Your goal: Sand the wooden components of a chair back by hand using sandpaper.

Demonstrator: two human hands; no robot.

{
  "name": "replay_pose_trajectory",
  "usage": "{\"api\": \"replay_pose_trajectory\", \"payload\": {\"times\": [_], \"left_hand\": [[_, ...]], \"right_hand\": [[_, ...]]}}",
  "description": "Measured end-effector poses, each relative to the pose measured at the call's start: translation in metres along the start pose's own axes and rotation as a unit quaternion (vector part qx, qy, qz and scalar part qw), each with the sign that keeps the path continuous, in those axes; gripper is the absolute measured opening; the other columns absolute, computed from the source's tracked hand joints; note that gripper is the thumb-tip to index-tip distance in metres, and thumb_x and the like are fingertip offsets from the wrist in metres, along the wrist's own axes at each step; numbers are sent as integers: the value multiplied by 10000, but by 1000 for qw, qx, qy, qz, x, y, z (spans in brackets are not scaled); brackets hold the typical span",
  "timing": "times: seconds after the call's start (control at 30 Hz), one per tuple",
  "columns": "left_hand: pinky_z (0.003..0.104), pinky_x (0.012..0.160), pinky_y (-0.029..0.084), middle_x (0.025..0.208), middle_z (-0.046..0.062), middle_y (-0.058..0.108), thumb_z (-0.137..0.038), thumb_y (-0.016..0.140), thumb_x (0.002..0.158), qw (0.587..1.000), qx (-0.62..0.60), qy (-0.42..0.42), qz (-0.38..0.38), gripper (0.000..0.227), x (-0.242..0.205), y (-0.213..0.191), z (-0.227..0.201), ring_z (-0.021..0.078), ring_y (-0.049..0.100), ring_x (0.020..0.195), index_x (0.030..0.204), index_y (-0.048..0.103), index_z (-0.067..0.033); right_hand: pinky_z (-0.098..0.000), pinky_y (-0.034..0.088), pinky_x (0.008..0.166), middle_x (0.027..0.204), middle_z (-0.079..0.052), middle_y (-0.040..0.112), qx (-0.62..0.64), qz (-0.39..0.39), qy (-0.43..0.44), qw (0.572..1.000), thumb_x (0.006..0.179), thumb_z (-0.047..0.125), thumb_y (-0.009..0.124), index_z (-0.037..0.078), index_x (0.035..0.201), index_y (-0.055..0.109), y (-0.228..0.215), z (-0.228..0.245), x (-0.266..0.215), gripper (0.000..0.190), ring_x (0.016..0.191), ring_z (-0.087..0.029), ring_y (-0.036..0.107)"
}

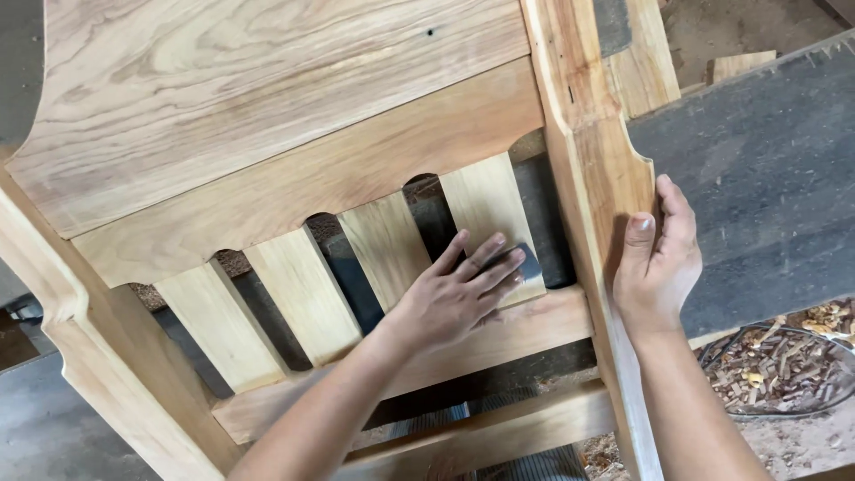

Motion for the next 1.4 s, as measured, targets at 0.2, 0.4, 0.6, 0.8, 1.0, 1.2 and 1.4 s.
{"api": "replay_pose_trajectory", "payload": {"times": [0.2, 0.4, 0.6, 0.8, 1.0, 1.2, 1.4], "left_hand": [[528, 1254, -81, 1695, -37, 155, -618, 315, 992, 996, -42, 44, 73, 698, 0, -15, -8, 203, 13, 1570, 1572, 348, -230], [509, 1245, -105, 1703, -18, 137, -636, 284, 1000, 998, -11, 40, 55, 753, 11, -7, -23, 233, -24, 1563, 1599, 305, -181], [517, 1239, -117, 1713, -10, 111, -657, 236, 981, 995, 5, 38, 88, 794, -10, -20, -16, 256, -60, 1567, 1611, 218, -176], [524, 1219, -140, 1717, -4, 105, -688, 216, 979, 995, 72, 40, 60, 822, 10, -10, -31, 257, -49, 1558, 1631, 229, -187], [534, 1227, -150, 1715, -39, 136, -689, 232, 988, 997, 57, 45, 24, 771, -24, -6, -15, 248, -34, 1569, 1609, 300, -236], [551, 1265, -2, 1718, -29, 242, -618, 374, 1034, 996, 68, 38, -36, 673, 19, -5, -31, 259, 93, 1589, 1582, 413, -229], [442, 1304, 221, 1675, -10, 341, -286, 487, 1042, 992, 90, 34, -86, 482, 4, 12, -26, 229, 297, 1551, 1519, 524, -227]], "right_hand": [[-436, 548, 1068, 1405, -261, 640, -20, -1, -14, 1000, 1215, 443, 467, -38, 1449, 518, 0, -1, 0, 538, 1273, -386, 672], [-435, 561, 1063, 1424, -268, 629, -26, 3, -17, 1000, 1225, 460, 449, -43, 1451, 520, 0, 0, -1, 556, 1285, -395, 671], [-443, 550, 1090, 1370, -264, 640, -30, -2, -25, 999, 1245, 446, 453, -43, 1449, 525, 1, -3, -1, 535, 1238, -377, 675], [-442, 552, 1071, 1398, -257, 641, -15, -3, -13, 1000, 1219, 445, 460, -47, 1446, 523, 1, 3, 0, 545, 1270, -390, 678], [-445, 540, 1095, 1367, -262, 637, -40, 0, -21, 999, 1239, 432, 452, -44, 1448, 519, 2, -5, -3, 524, 1290, -395, 668], [-433, 530, 1101, 1373, -257, 633, -9, 4, -23, 1000, 1238, 452, 440, -65, 1446, 505, 1, -2, -2, 561, 1310, -374, 662], [-390, 515, 1134, 1413, -231, 628, 79, -5, 2, 997, 1235, 467, 471, -57, 1476, 502, 5, -22, -6, 578, 1305, -316, 646]]}}
Point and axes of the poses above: each hand's wrist, its own x-axis towards the middle knuckle, its own y-axis out of the palm, z = x × y, the point moved 1 cm from there along x, towards the middle knuckle
